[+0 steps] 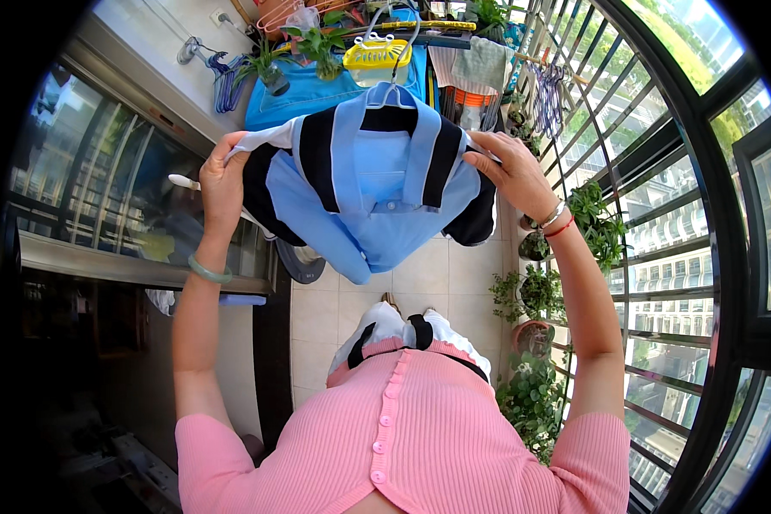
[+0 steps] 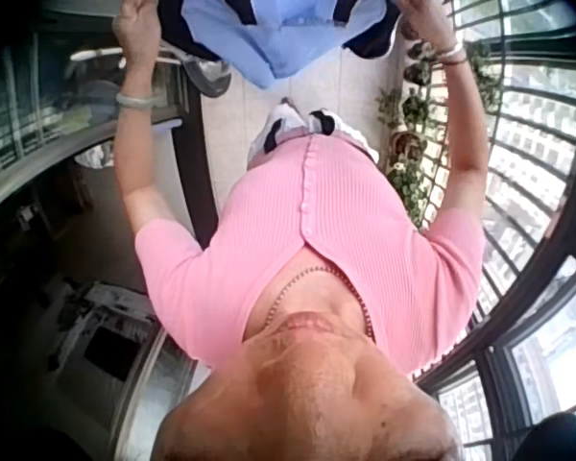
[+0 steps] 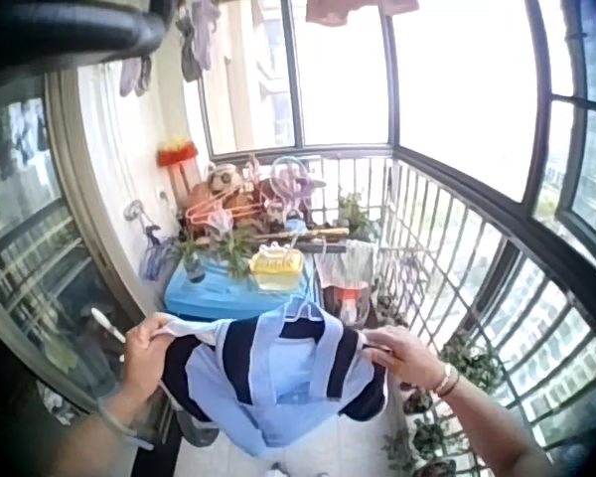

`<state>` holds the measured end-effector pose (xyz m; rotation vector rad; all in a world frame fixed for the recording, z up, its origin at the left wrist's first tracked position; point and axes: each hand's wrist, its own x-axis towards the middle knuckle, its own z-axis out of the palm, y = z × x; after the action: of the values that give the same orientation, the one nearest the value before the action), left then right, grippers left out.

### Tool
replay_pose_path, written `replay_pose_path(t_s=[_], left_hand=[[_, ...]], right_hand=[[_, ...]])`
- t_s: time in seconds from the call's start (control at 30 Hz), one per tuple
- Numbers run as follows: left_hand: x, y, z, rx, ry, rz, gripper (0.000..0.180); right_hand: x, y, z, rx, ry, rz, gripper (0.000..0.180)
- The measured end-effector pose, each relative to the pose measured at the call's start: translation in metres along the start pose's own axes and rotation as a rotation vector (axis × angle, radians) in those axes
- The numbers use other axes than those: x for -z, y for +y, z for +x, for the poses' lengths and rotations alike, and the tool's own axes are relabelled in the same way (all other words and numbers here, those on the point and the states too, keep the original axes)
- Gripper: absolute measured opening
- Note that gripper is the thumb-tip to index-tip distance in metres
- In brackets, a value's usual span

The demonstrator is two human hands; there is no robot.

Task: The person removes wet clothes from a washing machine on a balcony, shakes them out, and places them on hangers. They handle a white shirt, a yellow shirt, a blue shirt, and black pants, placing each on a hanger and hanging them on a drying rack.

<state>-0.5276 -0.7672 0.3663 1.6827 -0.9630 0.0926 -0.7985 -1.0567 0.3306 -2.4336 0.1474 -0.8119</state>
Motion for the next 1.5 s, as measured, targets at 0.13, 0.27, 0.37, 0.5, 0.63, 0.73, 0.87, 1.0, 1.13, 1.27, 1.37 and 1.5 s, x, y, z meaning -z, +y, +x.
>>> replay_pose_path(t_s=[0.13, 0.27, 0.37, 0.5, 0.63, 0.73, 0.87, 1.0, 1.13, 1.27, 1.37, 1.5], left_hand=[[0.015, 0.011, -0.004, 0.012, -0.209, 0.185, 0.022], [0.010, 0.040, -0.012, -0.157, -0.356, 0.479, 0.031], [0.006, 0.028, -0.015, -0.120, -0.275, 0.423, 0.020], [0.020, 0.019, -0.011, -0.098, -0.121, 0.122, 0.012], [0.047, 0.009, -0.004, -0.090, -0.105, 0.182, 0.011], [0.049, 0.026, -0.003, -0.138, -0.142, 0.209, 0.009], [0.062, 0.023, -0.005, -0.054, -0.106, 0.230, 0.007], [0.065, 0.024, -0.004, -0.022, -0.089, 0.195, 0.008], [0.063, 0.032, -0.001, -0.020, -0.134, 0.220, 0.010], [0.080, 0.039, -0.004, 0.039, -0.128, 0.266, 0.018], [0.107, 0.052, -0.014, 0.224, -0.168, -0.028, 0.025], [0.131, 0.020, -0.043, 0.071, -0.065, 0.076, 0.027]], right_hand=[[-0.008, -0.008, 0.000, -0.174, 0.141, 0.258, 0.015], [-0.006, -0.034, 0.017, 0.007, 0.215, 0.125, 0.012], [-0.003, -0.042, 0.026, 0.063, 0.203, 0.075, 0.015], [0.021, -0.021, 0.027, 0.115, 0.085, -0.019, 0.023], [0.036, 0.016, 0.012, -0.110, 0.148, 0.120, 0.012], [0.036, 0.006, 0.011, -0.003, 0.321, 0.145, 0.009], [0.032, -0.009, 0.011, 0.166, 0.324, 0.033, 0.010], [0.038, -0.019, 0.038, 0.090, 0.353, 0.134, 0.019], [0.016, -0.056, 0.094, 0.434, 0.132, -0.209, 0.028], [-0.005, -0.065, 0.117, 0.450, 0.019, -0.188, 0.020], [-0.016, -0.080, 0.115, 0.346, 0.103, -0.065, 0.020], [-0.024, -0.095, 0.114, 0.260, 0.114, -0.034, 0.019]])
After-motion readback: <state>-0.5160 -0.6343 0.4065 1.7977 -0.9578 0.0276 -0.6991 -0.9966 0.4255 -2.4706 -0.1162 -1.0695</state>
